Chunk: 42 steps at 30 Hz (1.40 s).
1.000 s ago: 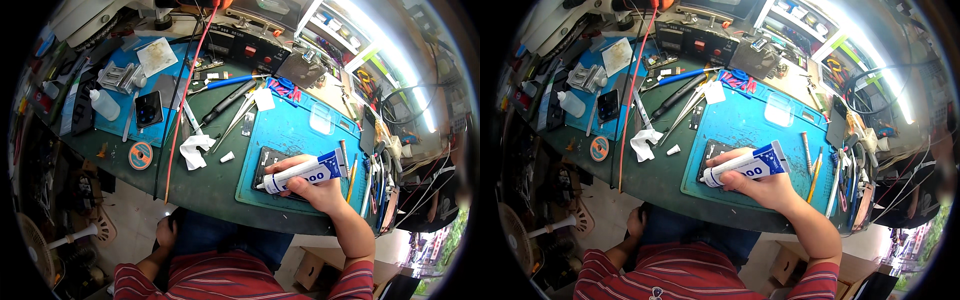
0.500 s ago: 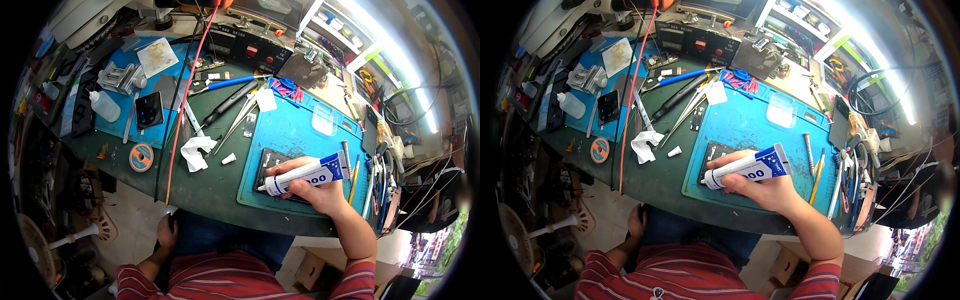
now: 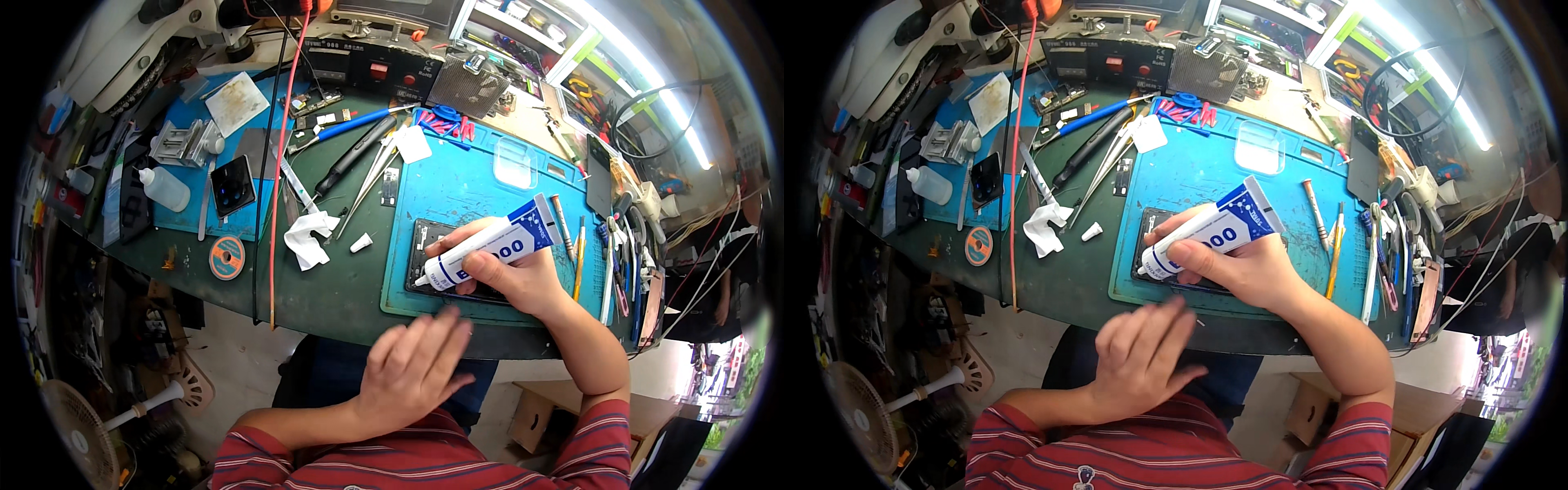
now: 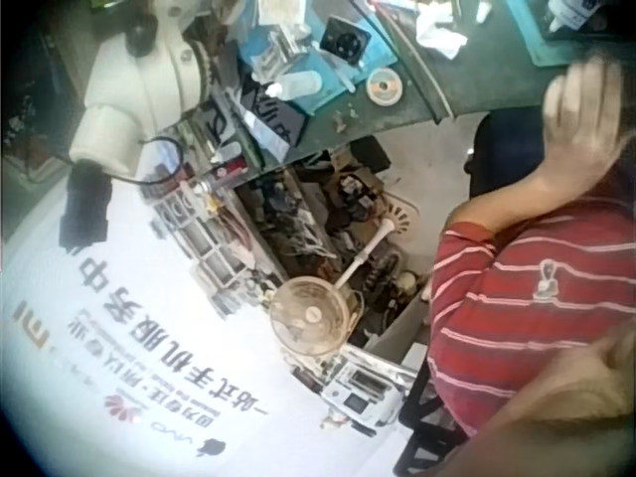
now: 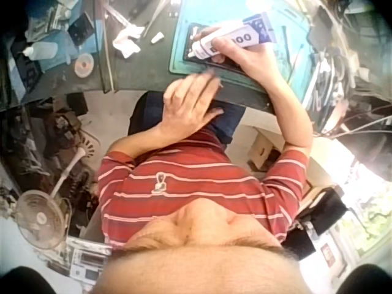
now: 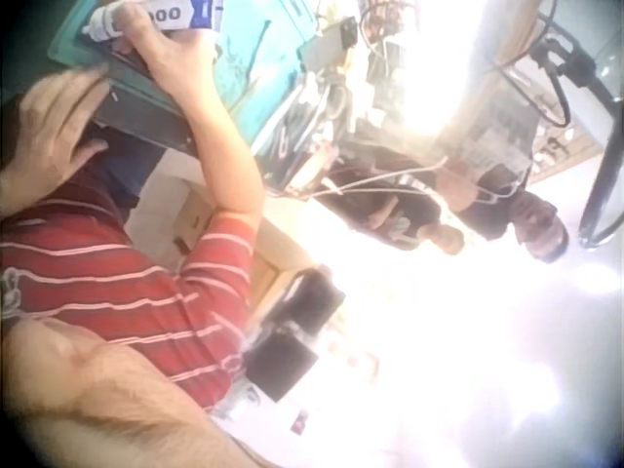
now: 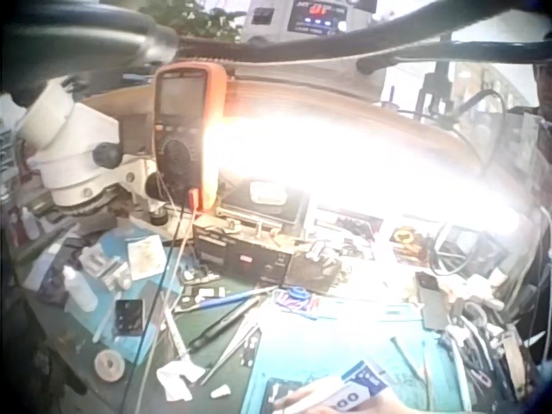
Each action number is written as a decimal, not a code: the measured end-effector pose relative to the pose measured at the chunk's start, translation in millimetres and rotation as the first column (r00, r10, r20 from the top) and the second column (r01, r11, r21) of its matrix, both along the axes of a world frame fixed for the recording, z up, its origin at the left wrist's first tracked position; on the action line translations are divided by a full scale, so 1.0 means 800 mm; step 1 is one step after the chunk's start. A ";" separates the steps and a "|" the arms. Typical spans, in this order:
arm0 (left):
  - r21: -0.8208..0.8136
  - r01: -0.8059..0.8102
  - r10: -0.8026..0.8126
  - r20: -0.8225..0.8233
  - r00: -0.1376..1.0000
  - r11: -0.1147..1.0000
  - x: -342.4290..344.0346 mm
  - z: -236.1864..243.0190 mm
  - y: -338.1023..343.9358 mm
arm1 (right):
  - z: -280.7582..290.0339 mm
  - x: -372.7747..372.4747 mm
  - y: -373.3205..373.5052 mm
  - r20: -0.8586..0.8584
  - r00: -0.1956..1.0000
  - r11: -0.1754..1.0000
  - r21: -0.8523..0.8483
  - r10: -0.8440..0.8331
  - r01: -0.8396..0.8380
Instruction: The person cleans the interior of a disassembled smartphone using a toothbrush and a yellow tool, then applies adhesive along the frame edges. The person handles the phone, toothbrush, and adhesive tube throughout the process.
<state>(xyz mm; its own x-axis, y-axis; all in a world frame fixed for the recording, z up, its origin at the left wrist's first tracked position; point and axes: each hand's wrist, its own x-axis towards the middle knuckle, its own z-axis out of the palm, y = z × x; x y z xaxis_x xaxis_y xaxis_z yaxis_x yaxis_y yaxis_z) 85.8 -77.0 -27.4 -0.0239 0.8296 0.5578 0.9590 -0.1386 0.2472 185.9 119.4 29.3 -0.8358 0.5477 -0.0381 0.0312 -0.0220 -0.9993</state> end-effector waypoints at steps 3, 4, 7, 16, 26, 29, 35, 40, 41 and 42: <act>-0.075 -0.079 0.076 -0.043 0.996 0.994 -0.001 -0.007 0.010 | 0.000 0.000 -0.003 -0.002 1.000 1.000 -0.027 0.002 -0.002; -0.063 -0.102 0.099 -0.054 0.994 0.993 0.001 -0.011 0.009 | 0.000 -0.001 -0.004 -0.002 1.000 0.999 -0.039 0.001 -0.001; -0.037 -0.139 0.136 -0.080 0.987 0.990 0.003 -0.019 0.006 | -0.002 -0.002 -0.005 0.000 1.000 0.999 -0.040 0.031 -0.031; -0.016 -0.159 0.157 -0.080 0.984 0.987 0.007 -0.021 0.010 | 0.000 0.000 -0.003 0.038 0.998 0.998 -0.017 0.054 -0.053; -0.001 -0.171 0.170 -0.089 0.981 0.985 0.007 -0.024 0.012 | 0.000 -0.001 -0.003 0.045 0.998 0.998 -0.025 0.053 -0.052; 0.001 -0.176 0.175 -0.093 0.980 0.984 0.008 -0.023 0.012 | 0.000 -0.001 -0.003 0.038 0.998 0.999 -0.029 0.046 -0.045; 0.005 -0.177 0.177 -0.098 0.979 0.984 0.008 -0.024 0.012 | -0.001 -0.001 -0.002 0.033 0.998 0.999 0.010 0.052 -0.052; 0.003 -0.174 0.174 -0.101 0.980 0.985 0.007 -0.024 0.013 | -0.004 0.000 -0.003 0.012 0.999 0.999 0.003 0.036 -0.036; 0.005 -0.171 0.171 -0.105 0.980 0.985 0.005 -0.024 0.016 | 0.002 -0.005 0.000 0.032 0.999 0.999 -0.019 0.036 -0.035; 0.000 -0.172 0.171 -0.106 0.980 0.985 0.006 -0.024 0.014 | 0.000 -0.003 -0.002 0.030 0.999 0.999 -0.019 0.030 -0.029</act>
